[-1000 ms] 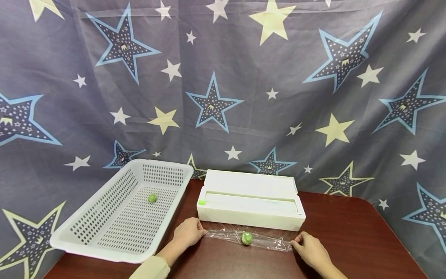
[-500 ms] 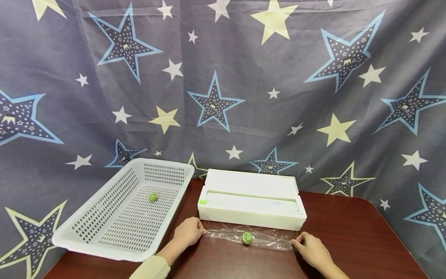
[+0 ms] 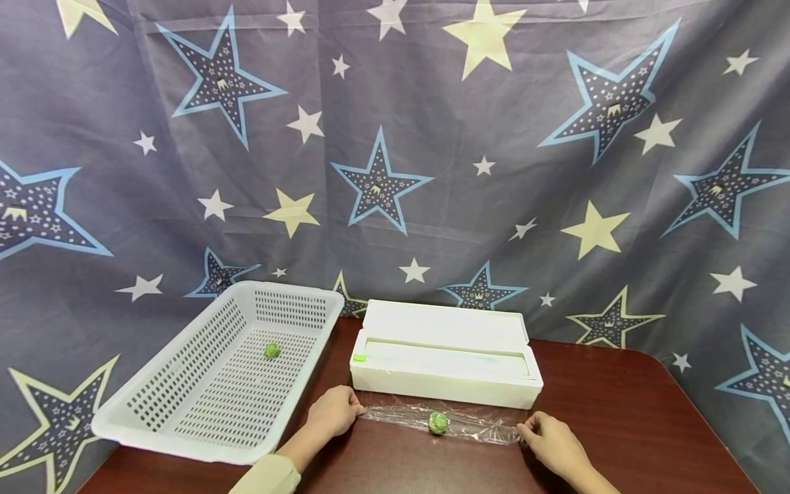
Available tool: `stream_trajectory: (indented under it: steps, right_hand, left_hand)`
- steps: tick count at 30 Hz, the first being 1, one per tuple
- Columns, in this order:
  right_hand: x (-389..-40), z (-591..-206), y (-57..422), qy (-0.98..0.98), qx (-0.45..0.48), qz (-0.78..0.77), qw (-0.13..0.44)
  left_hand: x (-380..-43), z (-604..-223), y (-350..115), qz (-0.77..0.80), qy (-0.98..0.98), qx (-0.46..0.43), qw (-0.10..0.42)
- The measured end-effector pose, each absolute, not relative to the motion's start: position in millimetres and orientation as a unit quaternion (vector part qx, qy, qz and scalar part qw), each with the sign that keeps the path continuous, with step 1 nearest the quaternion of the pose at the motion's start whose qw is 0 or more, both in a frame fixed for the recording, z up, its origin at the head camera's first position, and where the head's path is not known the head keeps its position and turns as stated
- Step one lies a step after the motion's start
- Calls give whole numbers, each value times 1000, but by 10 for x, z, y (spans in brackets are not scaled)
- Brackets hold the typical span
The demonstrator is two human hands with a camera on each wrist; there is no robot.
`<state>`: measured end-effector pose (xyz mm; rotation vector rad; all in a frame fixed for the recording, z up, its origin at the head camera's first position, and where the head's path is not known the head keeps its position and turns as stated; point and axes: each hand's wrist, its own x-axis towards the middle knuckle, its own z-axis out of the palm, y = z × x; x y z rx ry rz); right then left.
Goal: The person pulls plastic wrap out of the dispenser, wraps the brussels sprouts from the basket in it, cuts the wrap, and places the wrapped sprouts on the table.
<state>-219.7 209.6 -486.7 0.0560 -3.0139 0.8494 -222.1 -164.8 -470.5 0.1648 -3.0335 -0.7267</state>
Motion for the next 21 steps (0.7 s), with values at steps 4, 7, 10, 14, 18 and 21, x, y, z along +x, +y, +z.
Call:
stream_trajectory:
  steps: [4, 7, 10, 14, 18, 21]
  right_hand:
    - [-2192, -4861, 2108, -962, 17, 274, 6]
    - [-2189, -4859, 2125, -962, 19, 270, 14]
    - [-2188, -4857, 2136, -962, 24, 271, 22]
    - [-2181, -4844, 2145, -961, 25, 275, 24]
    - [-2168, -4821, 2155, -960, 28, 279, 25]
    - [-2166, -4810, 2163, -959, 34, 280, 28]
  left_hand:
    - [-2208, -4707, -1654, -234, -971, 53, 11]
    - [-2198, -4708, -1659, -237, -970, 52, 18]
    - [-2190, -4698, -1673, -239, -969, 54, 22]
    - [-2173, -4691, -1693, -242, -968, 56, 25]
    - [-2182, -4709, -1712, -269, -960, 59, 53]
    - [-2201, -4720, -1721, -302, -948, 65, 80]
